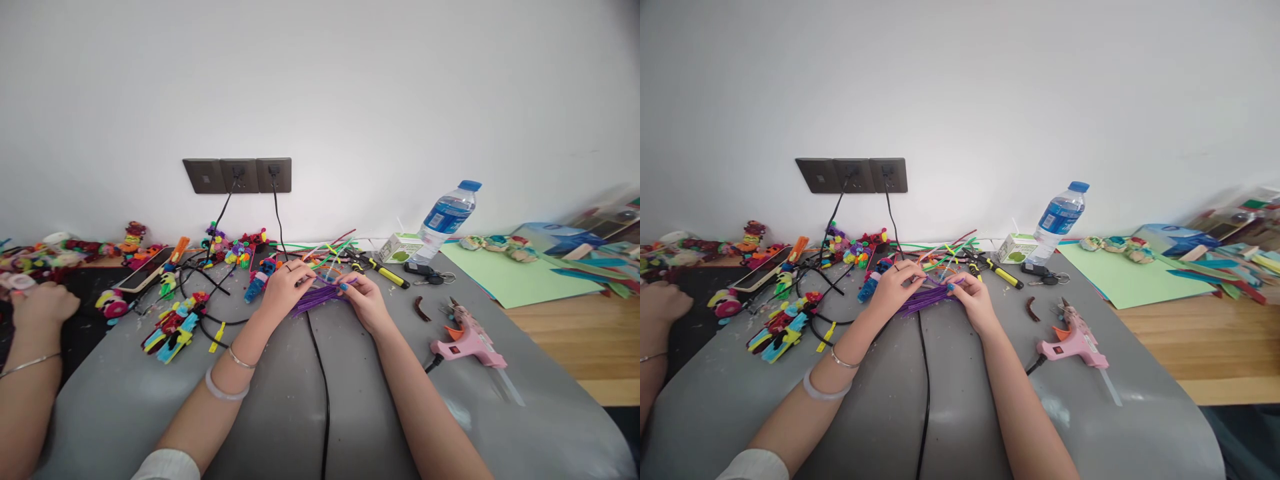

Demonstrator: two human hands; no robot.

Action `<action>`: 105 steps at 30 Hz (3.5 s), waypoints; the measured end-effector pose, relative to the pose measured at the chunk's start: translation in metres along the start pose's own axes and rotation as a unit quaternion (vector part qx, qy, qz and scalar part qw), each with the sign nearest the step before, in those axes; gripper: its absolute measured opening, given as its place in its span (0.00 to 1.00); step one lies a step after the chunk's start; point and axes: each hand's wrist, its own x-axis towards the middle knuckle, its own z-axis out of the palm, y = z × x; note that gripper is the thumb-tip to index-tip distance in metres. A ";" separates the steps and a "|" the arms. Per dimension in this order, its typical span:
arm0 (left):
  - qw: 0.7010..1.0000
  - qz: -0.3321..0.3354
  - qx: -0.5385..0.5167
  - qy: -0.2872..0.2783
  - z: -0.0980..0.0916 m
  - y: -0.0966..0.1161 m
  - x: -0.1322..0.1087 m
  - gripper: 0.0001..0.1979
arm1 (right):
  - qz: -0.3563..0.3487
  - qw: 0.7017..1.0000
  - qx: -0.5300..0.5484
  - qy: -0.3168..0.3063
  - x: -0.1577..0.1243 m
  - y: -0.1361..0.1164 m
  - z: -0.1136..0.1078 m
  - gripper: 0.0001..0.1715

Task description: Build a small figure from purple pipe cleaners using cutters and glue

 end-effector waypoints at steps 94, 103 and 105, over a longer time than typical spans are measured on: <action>0.780 -0.389 -0.488 0.046 0.006 0.007 0.009 0.18 | -0.129 0.986 -0.095 -0.046 0.001 -0.003 0.003 0.07; 0.812 -0.390 -0.433 0.024 0.004 0.008 0.009 0.16 | -0.130 0.986 -0.090 -0.059 0.001 -0.001 0.003 0.06; 0.823 -0.376 -0.425 0.026 0.004 0.008 0.010 0.14 | -0.128 0.986 -0.089 -0.061 0.001 -0.001 0.003 0.05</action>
